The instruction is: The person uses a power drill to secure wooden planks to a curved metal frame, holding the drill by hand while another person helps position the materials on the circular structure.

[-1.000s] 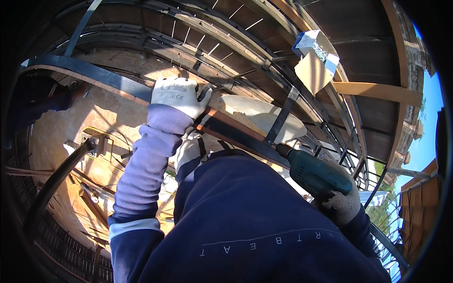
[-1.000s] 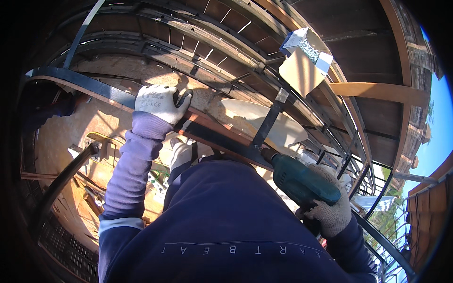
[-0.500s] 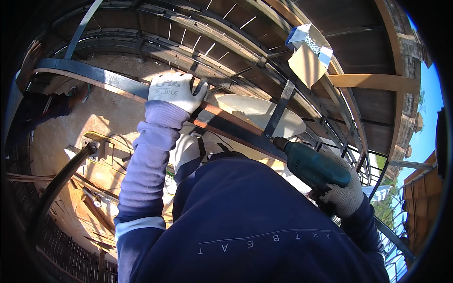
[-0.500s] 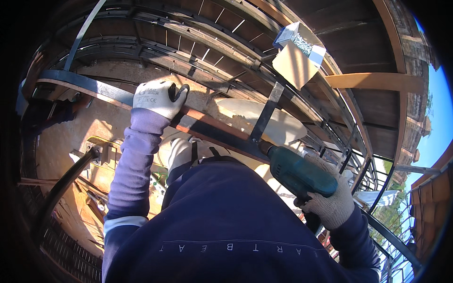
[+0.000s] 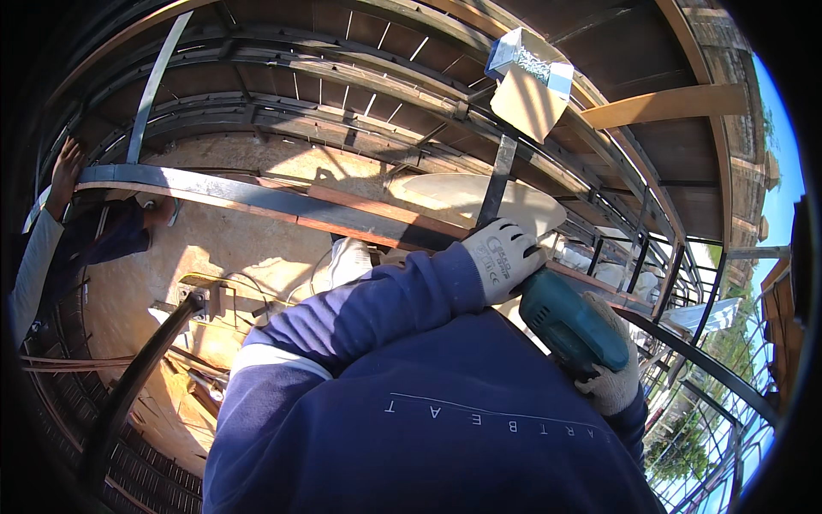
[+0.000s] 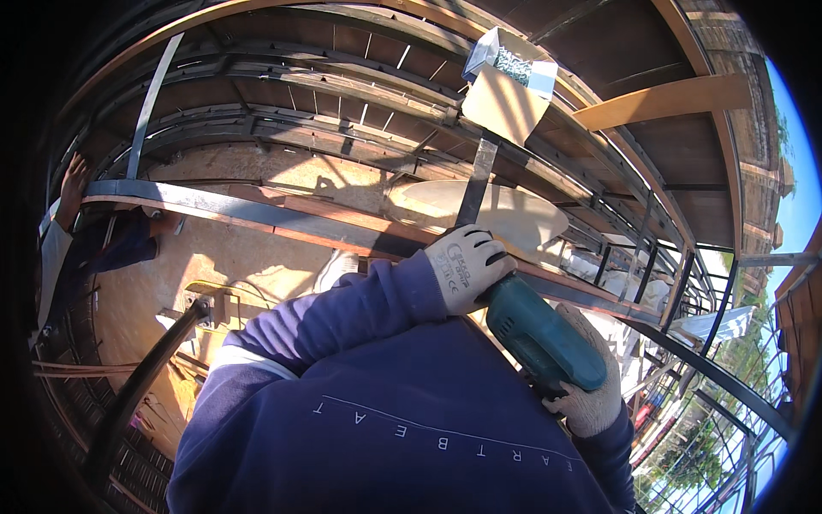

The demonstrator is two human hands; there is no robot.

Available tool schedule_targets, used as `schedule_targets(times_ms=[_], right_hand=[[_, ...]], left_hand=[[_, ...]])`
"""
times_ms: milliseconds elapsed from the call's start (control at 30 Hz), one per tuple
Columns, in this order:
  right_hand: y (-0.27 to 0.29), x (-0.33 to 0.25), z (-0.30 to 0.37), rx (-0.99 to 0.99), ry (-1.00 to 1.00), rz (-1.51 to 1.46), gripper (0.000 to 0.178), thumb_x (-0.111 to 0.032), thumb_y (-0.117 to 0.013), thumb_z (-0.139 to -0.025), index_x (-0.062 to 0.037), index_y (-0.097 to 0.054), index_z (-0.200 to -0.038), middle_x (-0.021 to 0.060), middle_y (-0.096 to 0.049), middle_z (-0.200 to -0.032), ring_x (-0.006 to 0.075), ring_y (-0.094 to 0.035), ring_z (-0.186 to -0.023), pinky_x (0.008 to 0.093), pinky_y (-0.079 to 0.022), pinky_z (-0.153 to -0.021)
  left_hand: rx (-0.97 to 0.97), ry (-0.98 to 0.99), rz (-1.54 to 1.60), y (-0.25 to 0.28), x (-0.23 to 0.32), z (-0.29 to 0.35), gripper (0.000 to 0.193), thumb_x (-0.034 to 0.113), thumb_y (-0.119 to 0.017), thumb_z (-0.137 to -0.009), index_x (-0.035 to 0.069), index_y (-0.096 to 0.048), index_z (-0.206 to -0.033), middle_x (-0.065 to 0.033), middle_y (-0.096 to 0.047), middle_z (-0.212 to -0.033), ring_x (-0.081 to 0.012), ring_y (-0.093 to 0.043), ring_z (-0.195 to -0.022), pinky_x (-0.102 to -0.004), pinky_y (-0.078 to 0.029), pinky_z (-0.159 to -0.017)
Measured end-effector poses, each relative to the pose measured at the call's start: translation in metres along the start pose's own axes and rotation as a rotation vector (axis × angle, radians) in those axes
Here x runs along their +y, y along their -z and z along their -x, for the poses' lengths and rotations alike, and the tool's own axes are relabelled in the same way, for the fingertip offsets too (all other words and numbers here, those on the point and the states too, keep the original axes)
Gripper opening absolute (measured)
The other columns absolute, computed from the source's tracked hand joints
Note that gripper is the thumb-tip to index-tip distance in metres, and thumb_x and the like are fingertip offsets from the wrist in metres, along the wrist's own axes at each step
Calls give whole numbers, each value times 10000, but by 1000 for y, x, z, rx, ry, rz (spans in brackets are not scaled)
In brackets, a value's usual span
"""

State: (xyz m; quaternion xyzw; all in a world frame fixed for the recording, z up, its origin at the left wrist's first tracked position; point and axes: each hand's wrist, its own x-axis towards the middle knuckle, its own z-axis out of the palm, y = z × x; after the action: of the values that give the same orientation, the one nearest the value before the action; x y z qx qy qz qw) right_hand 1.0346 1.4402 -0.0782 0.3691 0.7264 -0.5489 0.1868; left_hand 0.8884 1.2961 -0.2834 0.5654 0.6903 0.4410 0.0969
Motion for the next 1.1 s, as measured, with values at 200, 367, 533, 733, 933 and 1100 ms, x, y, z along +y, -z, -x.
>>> schedule_targets(times_ms=[200,367,533,733,933,1100], right_hand=[[-15,28,19,146,18,-307,726,-139,-760,-905,55,-382,-1494,216,-579,-1377,304,-619,-1235,430,-542,-1025],[-21,24,24,195,-21,-256,812,-200,-803,-880,49,-352,-1507,250,-571,-1367,343,-662,-1151,448,-584,-945],[-22,26,18,230,-30,-417,910,-247,-860,-823,35,-342,-1516,256,-574,-1360,346,-685,-1092,435,-598,-893],[-37,33,22,282,0,-340,919,-225,-845,-810,10,-336,-1538,245,-548,-1410,349,-632,-1201,447,-542,-979],[-35,98,28,267,302,-10,1077,-176,-848,-696,-14,-254,-1580,220,-467,-1495,361,-557,-1307,467,-494,-1049],[-55,109,30,584,450,282,988,-264,-897,-664,-45,-405,-1492,156,-569,-1377,265,-616,-1212,420,-494,-1039]], left_hand=[[-79,-85,113,-25,-1,-16,316,184,-680,-821,117,-656,-1129,-75,-648,-1076,-267,-638,-1071,-460,-469,-1016],[123,-137,-27,-34,13,-13,445,203,-682,-820,114,-632,-1253,-121,-611,-1211,-299,-593,-1188,-528,-427,-1088],[317,-113,314,4,19,23,541,110,-714,-778,100,-612,-1308,-139,-588,-1258,-315,-603,-1173,-493,-487,-1022],[72,873,2067,-24,-4,42,347,348,-718,-958,76,-623,-1152,-81,-675,-992,-250,-679,-966,-445,-551,-890],[339,812,2305,-15,30,-37,271,306,-669,-997,71,-623,-1123,-96,-672,-919,-258,-685,-924,-425,-565,-867],[217,492,2023,23,61,-66,194,186,-670,-988,41,-628,-1109,-82,-675,-876,-231,-695,-915,-374,-565,-842]])
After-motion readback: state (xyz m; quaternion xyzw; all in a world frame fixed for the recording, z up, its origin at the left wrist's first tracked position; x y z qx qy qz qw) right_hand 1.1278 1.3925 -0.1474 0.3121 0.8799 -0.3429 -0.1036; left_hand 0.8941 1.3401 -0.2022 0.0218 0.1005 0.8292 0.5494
